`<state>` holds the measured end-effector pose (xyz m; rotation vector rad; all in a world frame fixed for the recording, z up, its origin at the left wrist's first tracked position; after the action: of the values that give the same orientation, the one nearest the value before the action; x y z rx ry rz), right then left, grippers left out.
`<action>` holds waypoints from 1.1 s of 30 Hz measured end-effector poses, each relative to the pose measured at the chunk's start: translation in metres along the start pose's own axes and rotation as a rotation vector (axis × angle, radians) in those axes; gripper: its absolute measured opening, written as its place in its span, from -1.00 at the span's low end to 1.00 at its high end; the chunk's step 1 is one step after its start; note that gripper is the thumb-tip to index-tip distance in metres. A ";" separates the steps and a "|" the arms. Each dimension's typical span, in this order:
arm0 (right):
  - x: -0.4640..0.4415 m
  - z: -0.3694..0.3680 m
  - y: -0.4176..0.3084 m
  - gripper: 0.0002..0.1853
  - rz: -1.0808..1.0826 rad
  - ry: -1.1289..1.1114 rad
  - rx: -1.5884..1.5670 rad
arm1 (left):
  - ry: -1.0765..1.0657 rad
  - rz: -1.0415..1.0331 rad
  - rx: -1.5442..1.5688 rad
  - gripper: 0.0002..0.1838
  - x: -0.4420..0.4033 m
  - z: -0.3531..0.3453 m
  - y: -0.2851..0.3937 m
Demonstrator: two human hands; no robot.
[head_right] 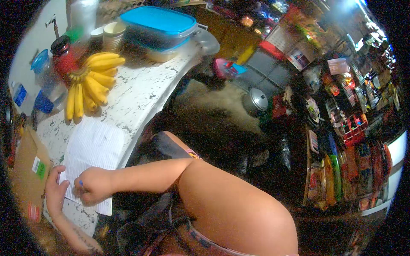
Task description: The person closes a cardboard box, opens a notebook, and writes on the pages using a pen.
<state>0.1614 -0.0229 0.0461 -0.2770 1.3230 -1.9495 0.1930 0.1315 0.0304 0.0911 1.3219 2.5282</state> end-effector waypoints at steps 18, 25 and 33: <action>0.001 0.003 -0.002 -0.84 0.021 -0.008 -0.018 | 0.008 0.060 0.048 -0.44 -0.001 -0.002 0.002; 0.002 0.006 -0.005 -0.84 0.020 0.009 -0.025 | 0.018 0.058 0.045 -0.45 -0.002 -0.002 0.004; 0.002 0.005 -0.005 -0.84 0.011 0.011 -0.003 | 0.021 0.050 0.070 -0.44 -0.001 -0.003 0.002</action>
<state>0.1609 -0.0267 0.0520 -0.2610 1.3321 -1.9424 0.1935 0.1282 0.0302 0.1135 1.4342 2.5307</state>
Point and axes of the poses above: each hand's wrist, its own x-axis away from the middle knuckle, its own z-axis out of the back of the hand, y = z × x, the point moved 10 cm from there along -x, towards the middle knuckle, and after that the axes turned 13 degrees about -z, right-handed, at the moved point
